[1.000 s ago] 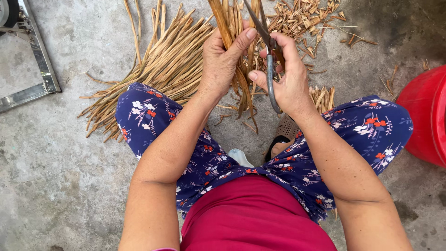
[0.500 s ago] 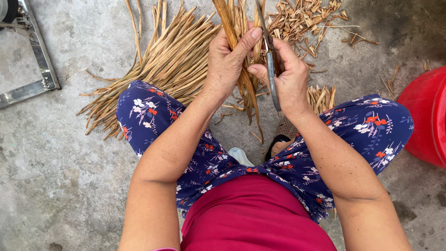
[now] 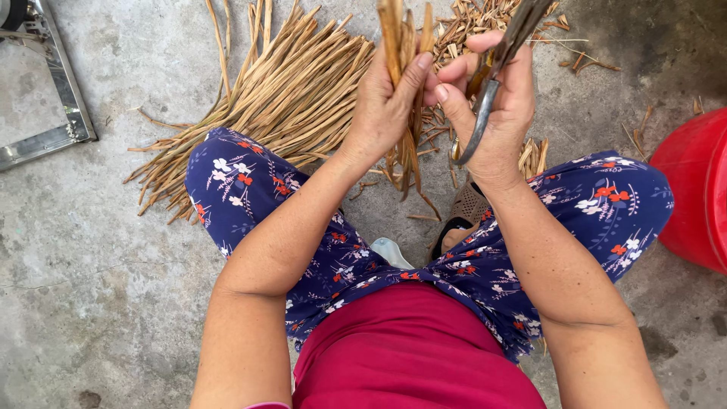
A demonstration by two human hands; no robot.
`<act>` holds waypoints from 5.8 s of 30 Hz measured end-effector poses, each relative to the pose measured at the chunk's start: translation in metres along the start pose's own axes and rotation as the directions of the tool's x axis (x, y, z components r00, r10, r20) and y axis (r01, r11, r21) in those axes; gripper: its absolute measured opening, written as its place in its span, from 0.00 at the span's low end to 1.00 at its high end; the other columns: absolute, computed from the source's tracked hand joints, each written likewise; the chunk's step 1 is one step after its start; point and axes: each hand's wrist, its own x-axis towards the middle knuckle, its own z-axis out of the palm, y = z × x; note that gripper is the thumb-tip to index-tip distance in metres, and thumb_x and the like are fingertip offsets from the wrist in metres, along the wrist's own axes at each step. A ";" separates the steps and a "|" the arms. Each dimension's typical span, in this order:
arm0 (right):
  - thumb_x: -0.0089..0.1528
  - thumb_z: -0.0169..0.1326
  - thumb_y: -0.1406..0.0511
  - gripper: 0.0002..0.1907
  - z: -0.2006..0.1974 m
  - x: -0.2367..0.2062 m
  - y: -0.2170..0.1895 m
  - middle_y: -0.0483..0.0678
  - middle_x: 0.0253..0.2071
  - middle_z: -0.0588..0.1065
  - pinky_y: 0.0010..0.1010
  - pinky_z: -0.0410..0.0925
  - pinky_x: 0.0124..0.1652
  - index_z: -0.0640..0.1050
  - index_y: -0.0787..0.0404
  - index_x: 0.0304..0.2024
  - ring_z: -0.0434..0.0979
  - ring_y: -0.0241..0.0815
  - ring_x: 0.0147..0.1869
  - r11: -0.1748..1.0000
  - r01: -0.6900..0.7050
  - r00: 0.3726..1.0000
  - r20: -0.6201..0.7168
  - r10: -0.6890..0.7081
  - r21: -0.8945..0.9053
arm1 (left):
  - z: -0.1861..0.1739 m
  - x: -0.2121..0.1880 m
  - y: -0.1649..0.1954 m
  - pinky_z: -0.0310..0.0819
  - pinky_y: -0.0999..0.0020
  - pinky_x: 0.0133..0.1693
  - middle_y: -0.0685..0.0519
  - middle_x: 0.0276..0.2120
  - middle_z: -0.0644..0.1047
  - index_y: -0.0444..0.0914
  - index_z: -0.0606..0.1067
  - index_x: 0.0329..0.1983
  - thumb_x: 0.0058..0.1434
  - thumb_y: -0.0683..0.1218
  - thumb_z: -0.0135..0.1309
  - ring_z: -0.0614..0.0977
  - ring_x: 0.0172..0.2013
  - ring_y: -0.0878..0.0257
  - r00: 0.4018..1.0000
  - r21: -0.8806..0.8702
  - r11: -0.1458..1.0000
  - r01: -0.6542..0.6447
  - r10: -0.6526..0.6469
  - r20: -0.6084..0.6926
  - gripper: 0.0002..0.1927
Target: The person sits on the floor and uses shears to trim the ends of a bundle of thin, dried sticks. They repeatedly pick up sticks, cut the ends, and place the trimmed pieces aside.
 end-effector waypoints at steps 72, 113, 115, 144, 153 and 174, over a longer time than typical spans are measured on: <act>0.62 0.71 0.63 0.23 0.003 0.005 -0.005 0.38 0.37 0.78 0.17 0.70 0.39 0.77 0.64 0.55 0.74 0.24 0.40 0.925 -0.121 0.980 0.107 0.170 -0.360 | -0.017 0.009 0.018 0.69 0.79 0.29 0.59 0.30 0.79 0.36 0.79 0.48 0.67 0.47 0.64 0.74 0.26 0.74 0.992 -0.326 0.944 0.050 -0.086 -0.098 0.12; 0.71 0.63 0.76 0.20 -0.019 0.015 0.014 0.44 0.44 0.73 0.18 0.68 0.41 0.69 0.60 0.59 0.72 0.30 0.41 0.990 -0.073 0.993 -0.088 0.084 0.119 | 0.021 -0.020 0.026 0.80 0.65 0.38 0.46 0.42 0.78 0.38 0.59 0.66 0.64 0.48 0.63 0.84 0.36 0.62 0.984 0.406 0.910 -0.088 0.018 0.175 0.33; 0.72 0.63 0.76 0.19 -0.024 0.016 0.020 0.45 0.44 0.74 0.18 0.68 0.37 0.69 0.61 0.58 0.73 0.30 0.39 0.975 -0.114 0.989 -0.067 0.129 0.192 | 0.015 -0.015 0.025 0.79 0.67 0.39 0.50 0.42 0.78 0.39 0.63 0.68 0.72 0.49 0.56 0.80 0.36 0.65 0.952 0.189 0.975 0.121 -0.167 0.255 0.26; 0.64 0.61 0.68 0.25 -0.058 0.023 0.005 0.50 0.38 0.78 0.20 0.66 0.29 0.72 0.62 0.63 0.69 0.32 0.29 0.823 -0.280 0.959 0.180 0.218 0.494 | -0.007 -0.010 0.024 0.85 0.53 0.50 0.52 0.36 0.79 0.37 0.74 0.51 0.72 0.47 0.57 0.82 0.36 0.62 0.804 -0.477 0.662 0.578 -0.363 0.471 0.10; 0.67 0.60 0.73 0.21 -0.063 0.020 -0.008 0.43 0.37 0.78 0.20 0.68 0.37 0.72 0.60 0.61 0.74 0.28 0.36 0.932 -0.175 0.972 0.206 0.112 0.319 | -0.013 0.001 0.035 0.69 0.73 0.29 0.53 0.35 0.76 0.37 0.72 0.49 0.74 0.40 0.62 0.72 0.25 0.68 0.985 -0.157 0.979 0.131 -0.147 -0.094 0.09; 0.70 0.63 0.69 0.23 -0.038 0.014 0.016 0.40 0.40 0.75 0.21 0.73 0.47 0.70 0.60 0.65 0.77 0.28 0.44 0.990 -0.008 0.996 0.085 -0.004 0.144 | 0.016 -0.022 0.036 0.66 0.77 0.28 0.55 0.30 0.75 0.35 0.74 0.47 0.69 0.36 0.60 0.74 0.25 0.69 0.958 -0.241 0.929 0.281 -0.258 0.123 0.07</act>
